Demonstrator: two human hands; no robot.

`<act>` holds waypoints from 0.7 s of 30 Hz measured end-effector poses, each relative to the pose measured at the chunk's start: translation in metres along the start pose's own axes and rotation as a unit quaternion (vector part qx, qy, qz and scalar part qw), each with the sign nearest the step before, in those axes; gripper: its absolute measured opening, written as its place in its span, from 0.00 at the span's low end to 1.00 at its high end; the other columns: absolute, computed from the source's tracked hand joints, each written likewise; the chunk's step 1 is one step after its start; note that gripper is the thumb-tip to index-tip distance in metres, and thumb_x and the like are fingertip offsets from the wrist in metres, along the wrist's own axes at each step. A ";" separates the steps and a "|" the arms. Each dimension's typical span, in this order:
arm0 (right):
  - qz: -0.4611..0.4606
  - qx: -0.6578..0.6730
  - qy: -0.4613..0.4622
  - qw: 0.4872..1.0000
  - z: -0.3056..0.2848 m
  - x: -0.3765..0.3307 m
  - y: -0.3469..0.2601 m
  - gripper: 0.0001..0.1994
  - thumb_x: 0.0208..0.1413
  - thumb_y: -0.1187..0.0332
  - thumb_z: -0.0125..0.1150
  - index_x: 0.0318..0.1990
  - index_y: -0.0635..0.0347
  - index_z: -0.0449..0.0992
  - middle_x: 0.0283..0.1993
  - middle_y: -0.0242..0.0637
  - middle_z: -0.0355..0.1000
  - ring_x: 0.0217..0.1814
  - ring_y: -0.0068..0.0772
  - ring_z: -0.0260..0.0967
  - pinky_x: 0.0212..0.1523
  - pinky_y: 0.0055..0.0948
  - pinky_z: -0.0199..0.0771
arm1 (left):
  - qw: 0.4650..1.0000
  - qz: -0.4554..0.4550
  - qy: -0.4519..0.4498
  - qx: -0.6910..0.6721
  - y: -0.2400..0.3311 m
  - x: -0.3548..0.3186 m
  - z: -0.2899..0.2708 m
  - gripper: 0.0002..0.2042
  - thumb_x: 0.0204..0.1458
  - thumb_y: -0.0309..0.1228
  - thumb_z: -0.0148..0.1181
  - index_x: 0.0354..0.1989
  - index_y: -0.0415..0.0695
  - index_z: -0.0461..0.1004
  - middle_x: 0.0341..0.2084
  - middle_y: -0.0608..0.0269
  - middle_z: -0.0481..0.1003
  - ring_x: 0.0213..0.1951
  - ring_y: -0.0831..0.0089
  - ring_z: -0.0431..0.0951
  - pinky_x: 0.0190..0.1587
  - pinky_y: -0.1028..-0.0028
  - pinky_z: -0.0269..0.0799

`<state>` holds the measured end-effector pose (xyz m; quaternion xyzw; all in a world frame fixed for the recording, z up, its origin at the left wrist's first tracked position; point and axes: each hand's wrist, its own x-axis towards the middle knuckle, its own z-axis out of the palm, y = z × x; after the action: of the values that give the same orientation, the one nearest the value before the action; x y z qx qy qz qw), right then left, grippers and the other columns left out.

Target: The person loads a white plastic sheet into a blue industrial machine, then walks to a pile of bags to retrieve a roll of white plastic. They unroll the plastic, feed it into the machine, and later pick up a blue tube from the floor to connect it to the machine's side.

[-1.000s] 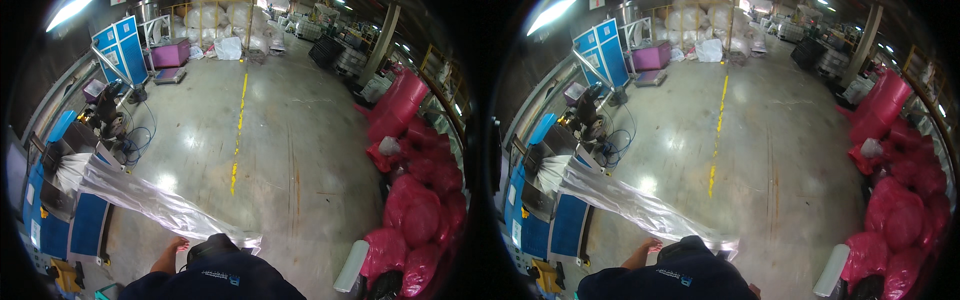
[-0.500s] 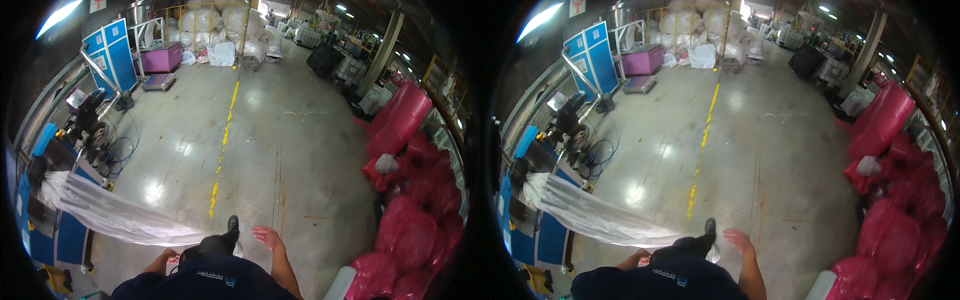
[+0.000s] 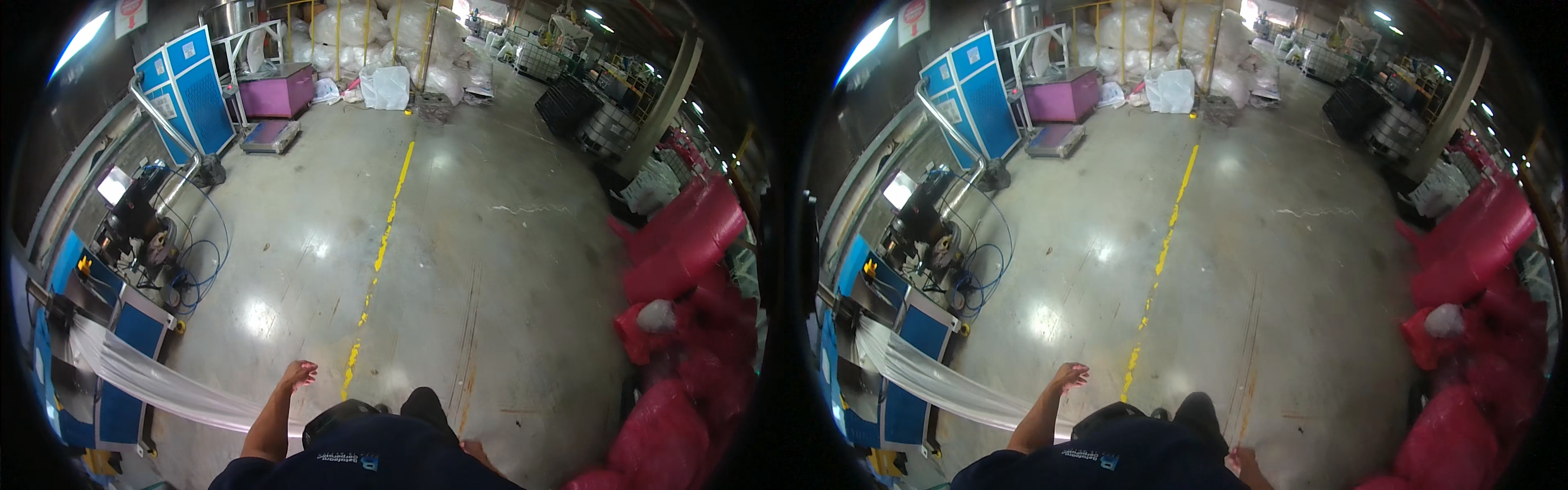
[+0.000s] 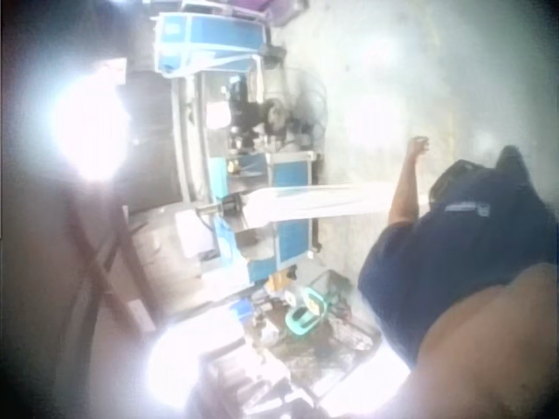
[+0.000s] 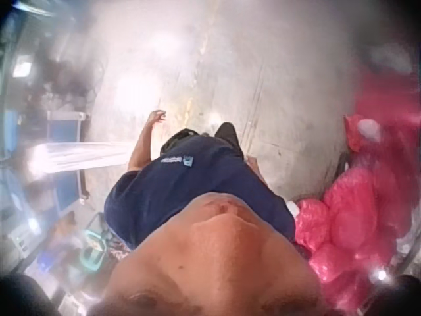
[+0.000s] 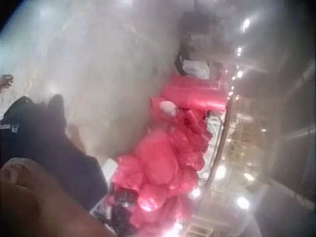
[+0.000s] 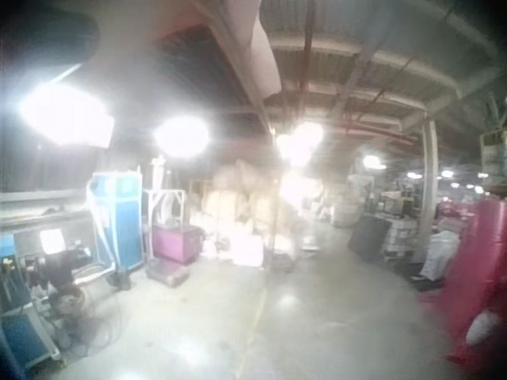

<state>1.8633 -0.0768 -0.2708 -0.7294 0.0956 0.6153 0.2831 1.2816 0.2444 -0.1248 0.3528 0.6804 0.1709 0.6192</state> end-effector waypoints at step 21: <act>-0.255 -0.324 0.089 0.907 0.306 0.157 -0.841 0.16 0.62 0.64 0.53 0.49 0.68 0.74 0.47 0.43 0.75 0.47 0.38 0.71 0.45 0.36 0.72 | 0.979 -0.168 0.091 -0.067 0.334 0.233 0.067 0.17 0.52 0.47 0.63 0.38 0.44 0.82 0.26 0.67 0.78 0.24 0.77 0.72 0.25 0.74 0.66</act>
<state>2.0504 0.8089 -0.1969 -0.8324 -0.2731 0.4517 0.1690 1.4391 0.6231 -0.0809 0.1739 0.7707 0.1409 0.5966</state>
